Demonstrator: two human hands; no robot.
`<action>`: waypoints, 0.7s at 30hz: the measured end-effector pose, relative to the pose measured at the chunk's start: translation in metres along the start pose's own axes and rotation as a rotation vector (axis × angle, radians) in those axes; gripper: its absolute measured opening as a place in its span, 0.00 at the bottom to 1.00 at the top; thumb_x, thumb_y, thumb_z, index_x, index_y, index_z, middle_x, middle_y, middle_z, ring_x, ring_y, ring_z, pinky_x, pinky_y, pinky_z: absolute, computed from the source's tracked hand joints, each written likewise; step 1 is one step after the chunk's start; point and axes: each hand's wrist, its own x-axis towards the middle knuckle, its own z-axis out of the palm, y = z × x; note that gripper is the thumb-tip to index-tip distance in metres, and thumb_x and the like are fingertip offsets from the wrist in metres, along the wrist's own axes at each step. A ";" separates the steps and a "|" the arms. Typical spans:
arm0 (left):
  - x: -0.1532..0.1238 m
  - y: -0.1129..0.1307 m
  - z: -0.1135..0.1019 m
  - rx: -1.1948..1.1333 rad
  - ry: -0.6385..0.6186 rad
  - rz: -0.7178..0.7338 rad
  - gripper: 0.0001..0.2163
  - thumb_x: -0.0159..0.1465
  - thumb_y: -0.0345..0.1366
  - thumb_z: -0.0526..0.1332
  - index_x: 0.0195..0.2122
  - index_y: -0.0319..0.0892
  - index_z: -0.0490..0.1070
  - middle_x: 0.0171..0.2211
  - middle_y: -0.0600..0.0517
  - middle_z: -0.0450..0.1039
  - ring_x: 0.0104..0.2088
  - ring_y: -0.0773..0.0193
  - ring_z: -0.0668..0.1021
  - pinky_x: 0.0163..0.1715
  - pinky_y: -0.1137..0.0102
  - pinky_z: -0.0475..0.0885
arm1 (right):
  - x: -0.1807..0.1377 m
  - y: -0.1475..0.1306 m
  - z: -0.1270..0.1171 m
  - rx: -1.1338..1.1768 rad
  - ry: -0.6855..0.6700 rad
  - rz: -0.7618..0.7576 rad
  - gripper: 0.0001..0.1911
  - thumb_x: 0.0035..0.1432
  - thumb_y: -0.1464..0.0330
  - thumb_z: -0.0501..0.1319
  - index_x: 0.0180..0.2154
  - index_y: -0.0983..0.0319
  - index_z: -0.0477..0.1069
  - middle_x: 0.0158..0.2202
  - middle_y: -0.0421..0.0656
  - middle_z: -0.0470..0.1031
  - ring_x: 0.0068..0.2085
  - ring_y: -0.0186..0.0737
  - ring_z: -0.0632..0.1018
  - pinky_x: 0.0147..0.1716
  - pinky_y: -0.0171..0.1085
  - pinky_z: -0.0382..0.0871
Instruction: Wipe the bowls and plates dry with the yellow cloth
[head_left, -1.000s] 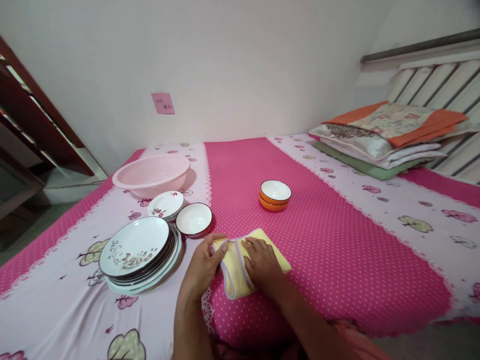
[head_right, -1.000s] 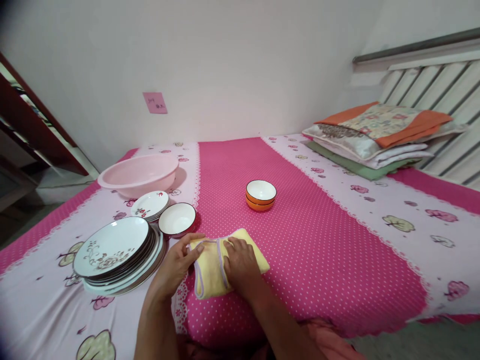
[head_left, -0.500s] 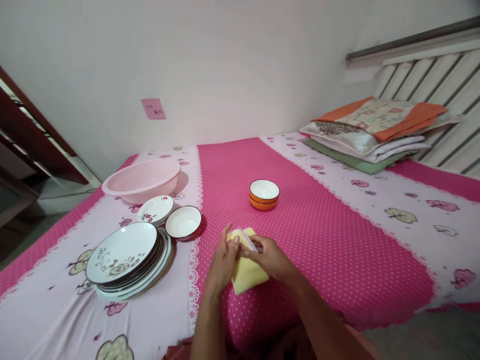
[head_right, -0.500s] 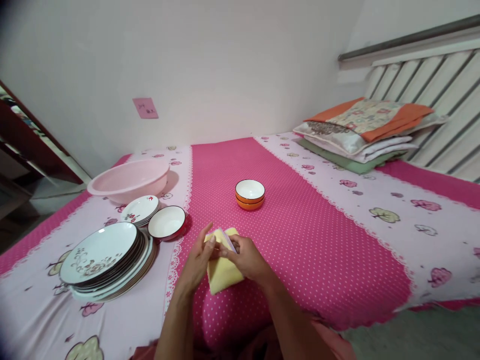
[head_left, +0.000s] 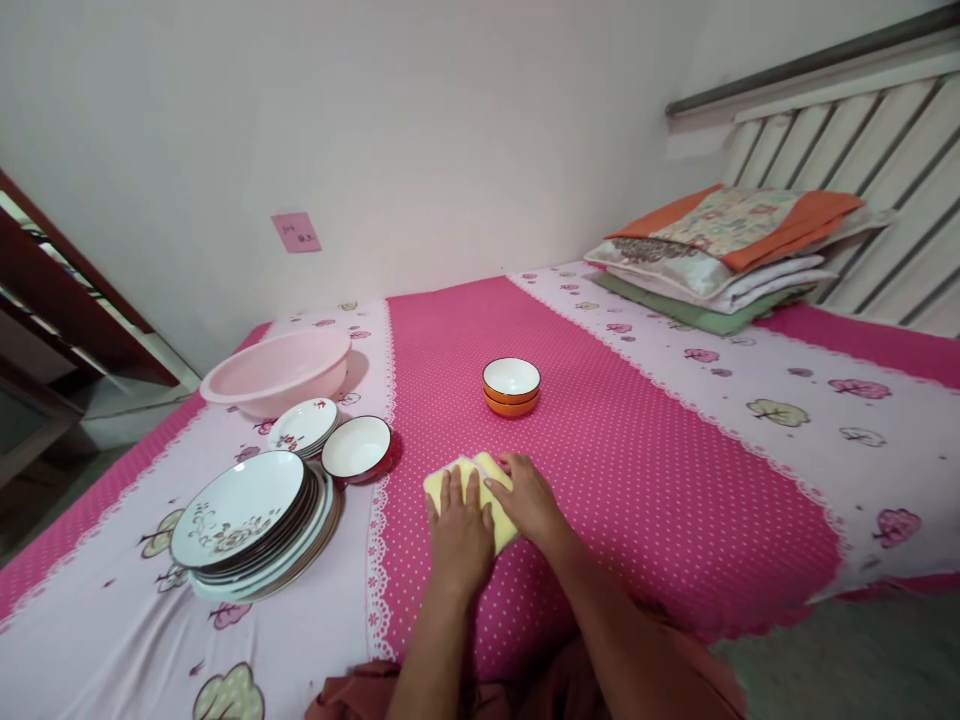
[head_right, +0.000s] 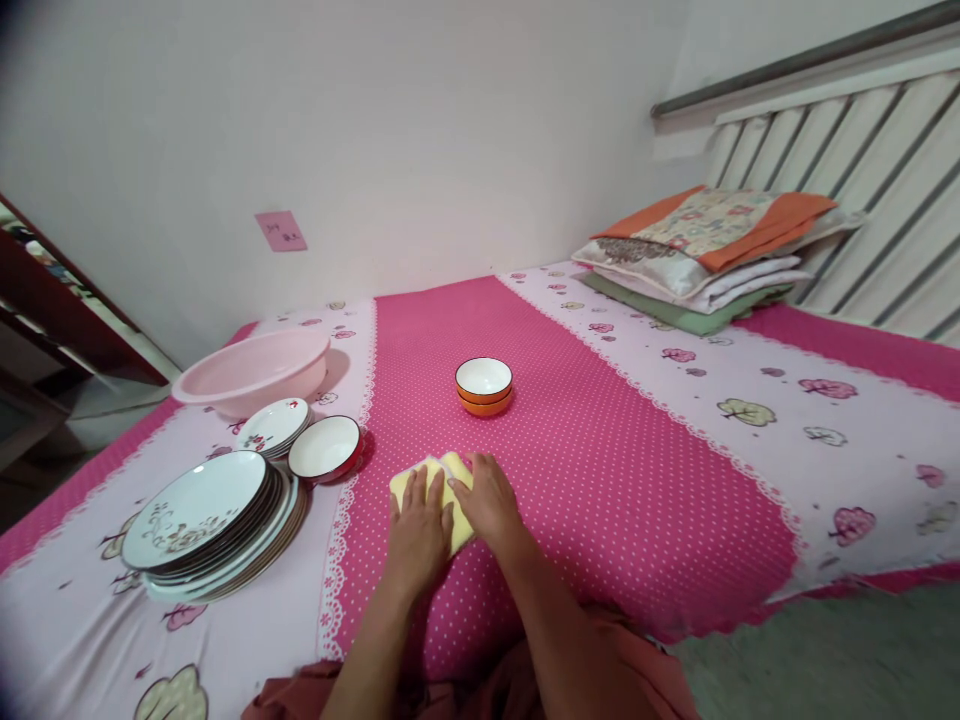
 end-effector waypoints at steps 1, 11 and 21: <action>-0.001 -0.001 0.002 0.001 -0.001 -0.003 0.26 0.68 0.35 0.55 0.68 0.36 0.65 0.74 0.32 0.55 0.75 0.39 0.52 0.70 0.36 0.37 | 0.001 0.001 0.000 -0.005 -0.019 0.018 0.21 0.62 0.65 0.66 0.56 0.65 0.73 0.55 0.56 0.78 0.56 0.52 0.78 0.55 0.46 0.69; -0.002 -0.003 -0.006 -0.396 0.286 -0.043 0.22 0.60 0.30 0.62 0.56 0.43 0.75 0.66 0.40 0.69 0.70 0.48 0.65 0.71 0.51 0.55 | 0.009 0.008 0.003 0.026 -0.151 0.072 0.15 0.54 0.64 0.71 0.42 0.64 0.77 0.37 0.47 0.83 0.35 0.45 0.83 0.32 0.37 0.71; 0.018 -0.064 -0.076 -1.159 0.695 -0.669 0.04 0.67 0.30 0.56 0.39 0.42 0.70 0.37 0.46 0.78 0.39 0.61 0.83 0.47 0.63 0.79 | -0.002 -0.019 -0.011 -0.144 -0.021 -0.219 0.33 0.58 0.74 0.68 0.63 0.66 0.65 0.65 0.58 0.67 0.66 0.58 0.65 0.67 0.55 0.57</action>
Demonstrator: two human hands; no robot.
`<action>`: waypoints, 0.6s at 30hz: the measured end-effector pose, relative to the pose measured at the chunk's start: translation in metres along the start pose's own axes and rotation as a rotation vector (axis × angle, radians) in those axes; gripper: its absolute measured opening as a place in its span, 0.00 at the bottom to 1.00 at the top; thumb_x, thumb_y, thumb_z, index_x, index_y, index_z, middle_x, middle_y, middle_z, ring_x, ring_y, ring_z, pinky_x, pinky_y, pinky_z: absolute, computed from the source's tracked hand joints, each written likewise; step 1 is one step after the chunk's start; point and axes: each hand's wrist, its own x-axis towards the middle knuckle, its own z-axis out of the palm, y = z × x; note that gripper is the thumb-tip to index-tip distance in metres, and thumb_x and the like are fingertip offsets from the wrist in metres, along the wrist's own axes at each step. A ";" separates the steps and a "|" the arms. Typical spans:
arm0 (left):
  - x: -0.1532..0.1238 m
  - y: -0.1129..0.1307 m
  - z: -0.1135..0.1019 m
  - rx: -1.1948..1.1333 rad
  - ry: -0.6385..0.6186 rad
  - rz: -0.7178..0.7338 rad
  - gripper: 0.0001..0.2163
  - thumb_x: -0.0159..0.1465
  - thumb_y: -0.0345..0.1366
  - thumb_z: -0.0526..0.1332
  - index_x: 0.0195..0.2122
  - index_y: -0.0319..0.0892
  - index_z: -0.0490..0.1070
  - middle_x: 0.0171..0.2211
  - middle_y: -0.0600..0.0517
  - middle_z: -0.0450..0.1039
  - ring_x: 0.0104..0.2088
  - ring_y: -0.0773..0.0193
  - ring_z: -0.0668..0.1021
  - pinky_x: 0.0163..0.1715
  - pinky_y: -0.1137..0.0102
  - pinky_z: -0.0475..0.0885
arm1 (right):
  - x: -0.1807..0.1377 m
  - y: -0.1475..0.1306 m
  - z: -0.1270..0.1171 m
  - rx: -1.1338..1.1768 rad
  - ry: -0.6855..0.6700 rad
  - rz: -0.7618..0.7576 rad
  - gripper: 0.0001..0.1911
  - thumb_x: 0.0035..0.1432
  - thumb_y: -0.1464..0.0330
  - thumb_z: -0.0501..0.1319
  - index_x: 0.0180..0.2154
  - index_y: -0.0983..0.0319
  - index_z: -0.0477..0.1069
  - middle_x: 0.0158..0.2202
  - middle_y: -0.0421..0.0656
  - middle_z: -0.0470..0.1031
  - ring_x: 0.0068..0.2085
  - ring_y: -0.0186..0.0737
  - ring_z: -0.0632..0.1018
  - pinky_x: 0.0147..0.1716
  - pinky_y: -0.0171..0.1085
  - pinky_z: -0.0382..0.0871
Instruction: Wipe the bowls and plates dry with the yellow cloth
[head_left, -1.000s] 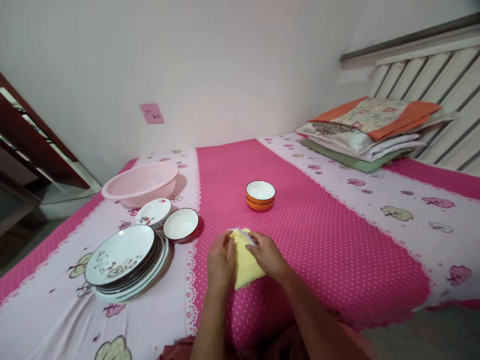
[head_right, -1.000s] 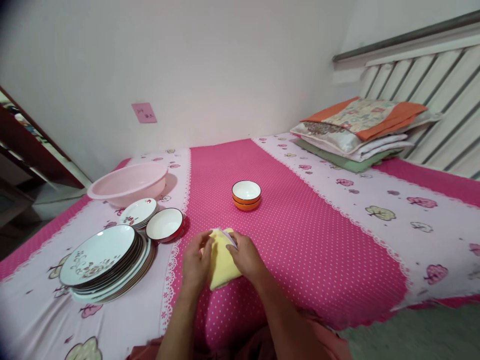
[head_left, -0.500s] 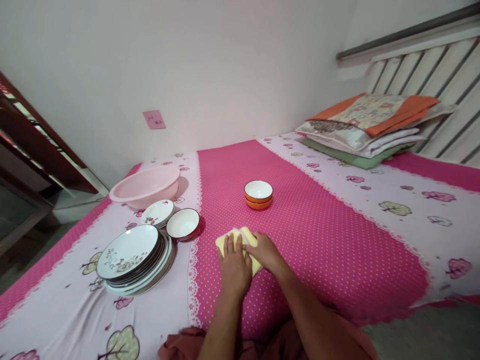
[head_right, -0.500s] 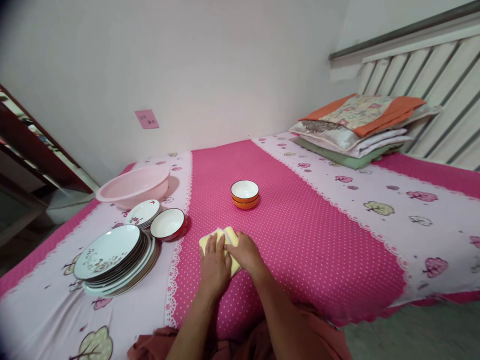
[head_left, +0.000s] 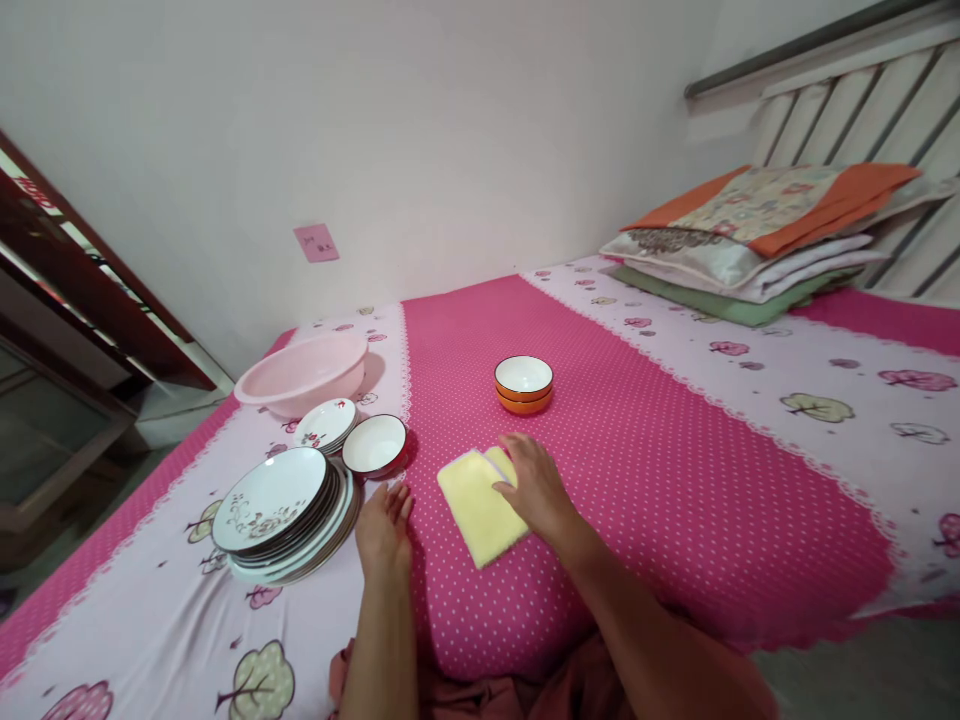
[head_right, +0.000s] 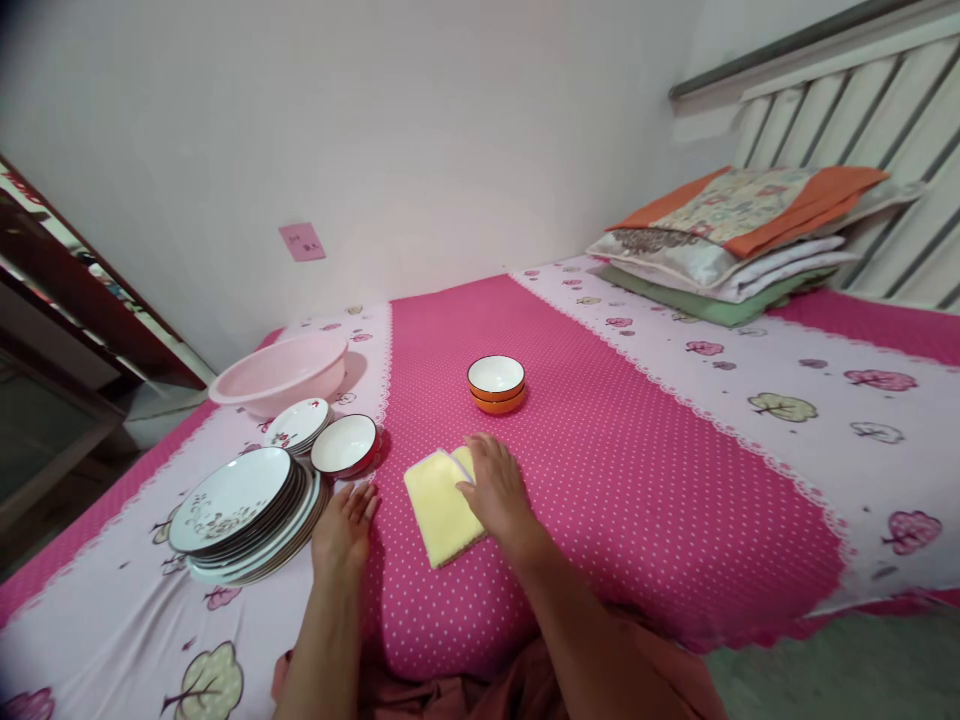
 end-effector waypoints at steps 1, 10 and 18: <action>0.004 0.003 -0.002 -0.044 0.011 -0.048 0.04 0.68 0.29 0.56 0.38 0.41 0.70 0.36 0.46 0.78 0.38 0.61 0.83 0.45 0.64 0.79 | -0.003 -0.007 -0.006 -0.009 -0.022 -0.054 0.28 0.59 0.77 0.65 0.61 0.64 0.67 0.65 0.56 0.67 0.66 0.56 0.65 0.67 0.54 0.56; 0.031 0.013 0.007 -0.250 0.002 -0.220 0.17 0.74 0.40 0.60 0.60 0.40 0.68 0.49 0.44 0.78 0.41 0.60 0.83 0.36 0.65 0.82 | -0.044 -0.026 -0.020 -0.198 -0.431 -0.212 0.21 0.50 0.80 0.63 0.48 0.65 0.76 0.51 0.52 0.78 0.53 0.52 0.77 0.54 0.44 0.71; 0.044 0.011 0.013 -0.305 -0.051 -0.221 0.22 0.69 0.32 0.63 0.64 0.44 0.66 0.52 0.41 0.79 0.46 0.54 0.84 0.43 0.60 0.83 | -0.038 -0.015 0.010 -0.251 -0.314 -0.176 0.27 0.51 0.83 0.61 0.53 0.67 0.74 0.54 0.56 0.76 0.56 0.58 0.74 0.57 0.51 0.66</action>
